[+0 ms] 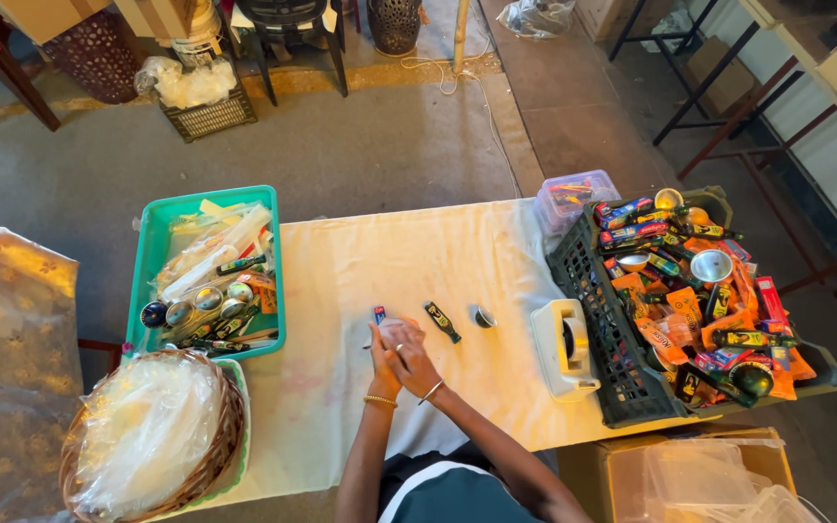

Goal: Sorting various small consumer products and packing some into plastic containers.

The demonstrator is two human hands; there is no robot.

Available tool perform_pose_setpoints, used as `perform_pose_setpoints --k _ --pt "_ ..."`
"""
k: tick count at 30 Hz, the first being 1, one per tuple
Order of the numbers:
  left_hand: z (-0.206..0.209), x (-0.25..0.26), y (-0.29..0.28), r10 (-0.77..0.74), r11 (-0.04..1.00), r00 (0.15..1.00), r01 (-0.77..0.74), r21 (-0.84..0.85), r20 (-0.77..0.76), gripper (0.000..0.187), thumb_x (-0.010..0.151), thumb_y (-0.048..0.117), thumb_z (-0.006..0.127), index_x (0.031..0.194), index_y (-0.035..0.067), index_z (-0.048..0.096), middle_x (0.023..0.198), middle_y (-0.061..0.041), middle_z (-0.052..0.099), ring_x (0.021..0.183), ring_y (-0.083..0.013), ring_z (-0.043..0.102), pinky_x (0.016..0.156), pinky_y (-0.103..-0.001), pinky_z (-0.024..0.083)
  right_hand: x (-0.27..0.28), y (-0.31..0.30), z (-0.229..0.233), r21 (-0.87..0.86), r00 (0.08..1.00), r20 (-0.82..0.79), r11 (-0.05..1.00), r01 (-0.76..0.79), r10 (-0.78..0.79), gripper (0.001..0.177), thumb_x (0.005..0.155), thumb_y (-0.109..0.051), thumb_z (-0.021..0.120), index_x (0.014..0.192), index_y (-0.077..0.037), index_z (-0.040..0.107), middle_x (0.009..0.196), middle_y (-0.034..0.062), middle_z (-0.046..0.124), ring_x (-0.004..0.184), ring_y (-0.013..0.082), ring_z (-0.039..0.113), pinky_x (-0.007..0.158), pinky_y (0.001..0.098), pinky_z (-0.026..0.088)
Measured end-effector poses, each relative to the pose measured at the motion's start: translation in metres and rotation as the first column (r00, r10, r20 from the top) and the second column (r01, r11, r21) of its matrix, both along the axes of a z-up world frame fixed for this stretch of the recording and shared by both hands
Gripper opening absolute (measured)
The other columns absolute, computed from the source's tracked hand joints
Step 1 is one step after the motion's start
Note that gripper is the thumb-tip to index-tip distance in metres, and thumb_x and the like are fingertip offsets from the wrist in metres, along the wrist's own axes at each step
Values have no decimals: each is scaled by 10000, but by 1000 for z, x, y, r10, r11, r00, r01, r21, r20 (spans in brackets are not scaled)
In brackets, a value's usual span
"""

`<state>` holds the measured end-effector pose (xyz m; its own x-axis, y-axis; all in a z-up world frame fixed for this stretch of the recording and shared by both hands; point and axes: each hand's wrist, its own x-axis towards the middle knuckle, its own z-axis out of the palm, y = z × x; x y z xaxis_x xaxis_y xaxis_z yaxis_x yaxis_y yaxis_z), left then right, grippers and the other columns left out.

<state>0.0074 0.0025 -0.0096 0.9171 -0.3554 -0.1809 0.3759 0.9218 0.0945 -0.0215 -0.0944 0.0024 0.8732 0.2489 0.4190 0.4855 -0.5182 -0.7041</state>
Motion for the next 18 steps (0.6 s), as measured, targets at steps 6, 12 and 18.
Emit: perform_pose_setpoints --k 6,12,18 --pt "-82 -12 19 -132 988 985 140 -67 111 694 976 681 324 1094 67 625 1034 -84 690 940 -224 667 841 -356 544 2 0 8 -71 1000 -3 997 -30 30 421 1019 -254 530 1357 -28 638 1504 245 505 1454 447 376 1180 540 266" --pt "-30 7 -1 -193 828 945 300 474 -263 707 855 808 452 1024 151 650 931 -4 701 862 -168 673 792 -374 561 27 -36 -49 -176 985 -11 970 167 -172 345 1023 -260 548 1247 -35 683 1487 252 509 1400 436 439 1164 522 325" --pt "-67 11 -6 -159 937 951 230 264 -264 741 866 819 481 1018 116 657 958 -15 710 892 -164 691 840 -346 569 17 -26 -18 -256 969 -81 944 207 -234 342 1019 -234 530 1265 -69 701 1460 273 497 1378 448 434 1149 515 319"
